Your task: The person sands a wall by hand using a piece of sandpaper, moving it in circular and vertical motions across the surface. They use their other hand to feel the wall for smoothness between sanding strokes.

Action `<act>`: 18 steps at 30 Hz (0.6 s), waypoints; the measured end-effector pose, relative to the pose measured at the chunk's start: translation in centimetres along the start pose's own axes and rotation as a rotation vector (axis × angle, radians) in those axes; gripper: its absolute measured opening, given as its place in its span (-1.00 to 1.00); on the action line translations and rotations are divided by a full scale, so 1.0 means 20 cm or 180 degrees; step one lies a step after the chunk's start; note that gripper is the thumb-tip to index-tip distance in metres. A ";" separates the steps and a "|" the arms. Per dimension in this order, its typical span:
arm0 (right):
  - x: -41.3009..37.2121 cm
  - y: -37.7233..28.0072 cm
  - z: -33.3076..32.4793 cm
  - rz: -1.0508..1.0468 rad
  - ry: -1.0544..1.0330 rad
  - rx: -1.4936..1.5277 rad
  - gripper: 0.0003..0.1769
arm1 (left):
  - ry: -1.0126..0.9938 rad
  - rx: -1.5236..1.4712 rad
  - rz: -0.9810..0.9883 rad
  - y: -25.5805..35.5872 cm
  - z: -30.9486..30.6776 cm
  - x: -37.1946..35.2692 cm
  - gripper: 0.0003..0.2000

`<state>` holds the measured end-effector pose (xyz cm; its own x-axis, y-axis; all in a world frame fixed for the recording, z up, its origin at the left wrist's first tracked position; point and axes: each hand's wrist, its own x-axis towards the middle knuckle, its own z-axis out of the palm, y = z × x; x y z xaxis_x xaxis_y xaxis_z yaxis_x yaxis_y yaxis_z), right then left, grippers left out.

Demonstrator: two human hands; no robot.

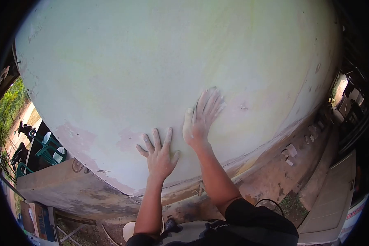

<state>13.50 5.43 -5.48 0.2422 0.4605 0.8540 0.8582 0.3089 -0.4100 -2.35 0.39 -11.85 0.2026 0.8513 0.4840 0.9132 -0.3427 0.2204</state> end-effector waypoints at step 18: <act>-0.13 0.05 0.05 -0.0224 -0.0084 0.0016 -0.19 | 0.0079 0.0194 -0.0318 -0.02 -0.27 0.07 0.21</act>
<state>13.29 5.41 -8.54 0.1692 0.4594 0.8720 0.8704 0.3455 -0.3508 -4.39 -0.38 -6.66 0.1015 0.8696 0.4832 0.9484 -0.2312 0.2169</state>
